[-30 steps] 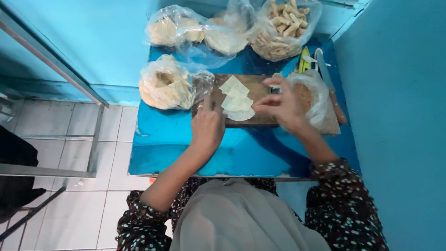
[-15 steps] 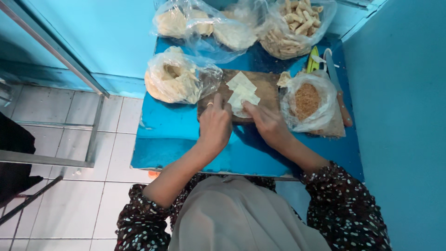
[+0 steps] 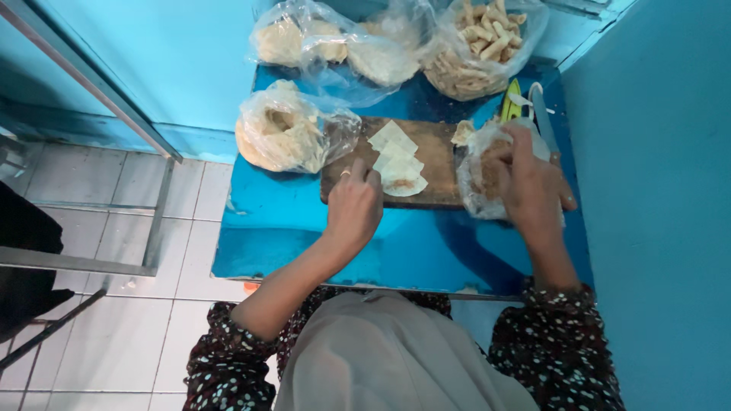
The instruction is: The person sits at a small blue table and folds thin square wrappers around a brown filling taken from a plastic bag, pressing each wrapper closed by hand. Finished folded pieces are placed into a plastic bag with other completed pieces.
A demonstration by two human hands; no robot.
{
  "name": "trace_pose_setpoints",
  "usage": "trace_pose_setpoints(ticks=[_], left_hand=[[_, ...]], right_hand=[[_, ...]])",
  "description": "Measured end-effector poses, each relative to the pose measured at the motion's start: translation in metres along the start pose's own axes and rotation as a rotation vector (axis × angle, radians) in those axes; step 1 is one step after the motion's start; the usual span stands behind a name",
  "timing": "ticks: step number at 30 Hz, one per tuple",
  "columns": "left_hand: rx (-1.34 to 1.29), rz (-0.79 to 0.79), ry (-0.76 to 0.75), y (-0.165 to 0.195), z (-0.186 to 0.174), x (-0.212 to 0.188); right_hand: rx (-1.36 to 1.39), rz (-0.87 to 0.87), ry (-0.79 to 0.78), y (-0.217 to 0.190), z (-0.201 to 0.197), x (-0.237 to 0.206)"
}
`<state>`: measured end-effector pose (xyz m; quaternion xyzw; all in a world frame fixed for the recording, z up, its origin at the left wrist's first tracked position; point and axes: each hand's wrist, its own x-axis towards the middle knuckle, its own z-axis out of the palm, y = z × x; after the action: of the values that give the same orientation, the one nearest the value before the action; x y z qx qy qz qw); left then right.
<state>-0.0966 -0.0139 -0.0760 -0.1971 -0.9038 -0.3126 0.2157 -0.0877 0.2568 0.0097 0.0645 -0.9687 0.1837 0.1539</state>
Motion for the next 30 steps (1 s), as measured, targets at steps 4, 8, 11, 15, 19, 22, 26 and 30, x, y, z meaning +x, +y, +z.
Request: trace_pose_setpoints(ticks=[4,8,11,15,19,22,26,30], left_hand=[[-0.048,0.006,0.058,0.007,-0.001,0.001],[-0.143,-0.061,0.029,0.010,-0.008,0.002],[-0.258,-0.116,-0.007,0.009,-0.014,0.005],[-0.338,-0.150,-0.024,0.007,-0.016,0.007],[-0.341,-0.122,-0.004,0.005,-0.011,0.005],[-0.311,-0.110,0.026,0.002,-0.007,0.004],[-0.285,-0.080,0.053,0.000,-0.005,0.003],[-0.283,-0.075,0.074,0.002,-0.003,0.003]], right_hand=[[-0.274,-0.045,-0.099,0.018,0.003,-0.007],[-0.242,-0.090,-0.037,0.021,0.020,-0.007],[-0.084,-0.025,-0.036,0.018,0.014,-0.002],[0.207,0.119,-0.067,0.005,-0.005,0.004],[0.429,-0.078,-0.130,-0.032,0.021,0.006],[0.456,-0.268,-0.157,-0.059,0.050,0.006],[0.175,-0.584,-0.032,-0.070,0.063,0.003],[0.034,-0.622,-0.026,-0.072,0.065,0.001]])
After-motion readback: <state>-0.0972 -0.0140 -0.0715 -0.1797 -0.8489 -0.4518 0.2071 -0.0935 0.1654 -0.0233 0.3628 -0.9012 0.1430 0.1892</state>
